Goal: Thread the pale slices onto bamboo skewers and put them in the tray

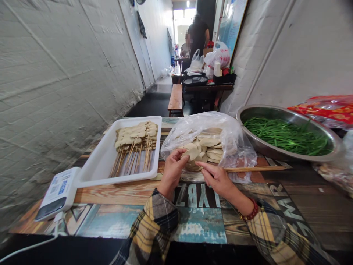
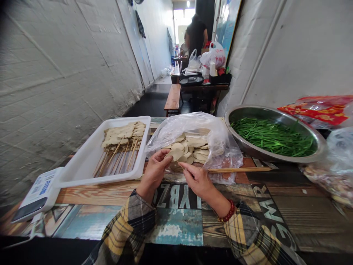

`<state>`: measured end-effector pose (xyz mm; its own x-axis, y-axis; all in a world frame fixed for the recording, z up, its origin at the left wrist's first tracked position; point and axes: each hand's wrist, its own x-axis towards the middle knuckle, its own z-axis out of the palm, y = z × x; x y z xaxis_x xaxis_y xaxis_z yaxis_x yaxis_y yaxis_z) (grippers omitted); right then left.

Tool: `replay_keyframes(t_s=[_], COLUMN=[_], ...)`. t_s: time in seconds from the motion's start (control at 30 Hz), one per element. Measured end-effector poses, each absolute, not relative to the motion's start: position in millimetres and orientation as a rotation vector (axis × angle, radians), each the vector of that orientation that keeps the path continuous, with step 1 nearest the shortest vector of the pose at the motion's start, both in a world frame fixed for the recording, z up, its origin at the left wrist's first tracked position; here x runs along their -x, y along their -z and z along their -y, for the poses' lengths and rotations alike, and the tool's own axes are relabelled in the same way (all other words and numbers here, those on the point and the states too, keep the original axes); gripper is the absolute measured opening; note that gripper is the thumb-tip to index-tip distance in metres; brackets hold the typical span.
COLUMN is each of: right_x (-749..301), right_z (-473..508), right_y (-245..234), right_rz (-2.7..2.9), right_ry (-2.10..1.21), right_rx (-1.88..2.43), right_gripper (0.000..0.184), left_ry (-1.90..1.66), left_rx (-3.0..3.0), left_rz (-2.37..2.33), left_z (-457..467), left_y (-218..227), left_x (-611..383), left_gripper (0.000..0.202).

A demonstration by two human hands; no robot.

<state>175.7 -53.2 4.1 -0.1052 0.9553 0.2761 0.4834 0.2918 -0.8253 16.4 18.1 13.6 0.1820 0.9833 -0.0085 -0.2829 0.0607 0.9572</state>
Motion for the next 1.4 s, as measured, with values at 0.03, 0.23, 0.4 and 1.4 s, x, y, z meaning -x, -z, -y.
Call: replay_keyframes(t_s=[0.03,0.23,0.4,1.4], right_x=[-175.8,-175.9,-175.2,-176.5], right_z=[53.0,52.8,53.0,48.1], right_y=[-3.8,-3.5,-5.5,2.6], right_rz=[1.731,1.722,1.698,1.606], right_ry=[-0.712,-0.717,-0.732,-0.697], right_rx=[1.312,1.321,1.325,1.376], right_gripper=[0.041,0.041,0.039,0.028], left_ry=[-1.175,-1.178,-1.190,-1.073], left_rx=[-1.056,-1.078,-1.088,-1.174], left_rz=[-0.888,-0.919,-0.913,-0.860], left_z=[-17.9,-16.6,-15.0,-10.0], left_y=[-13.8,-15.8,-17.1,-16.3], left_x=[-16.6,-18.3,-18.6,-22.8], left_gripper=[0.027,0.025,0.024,0.021])
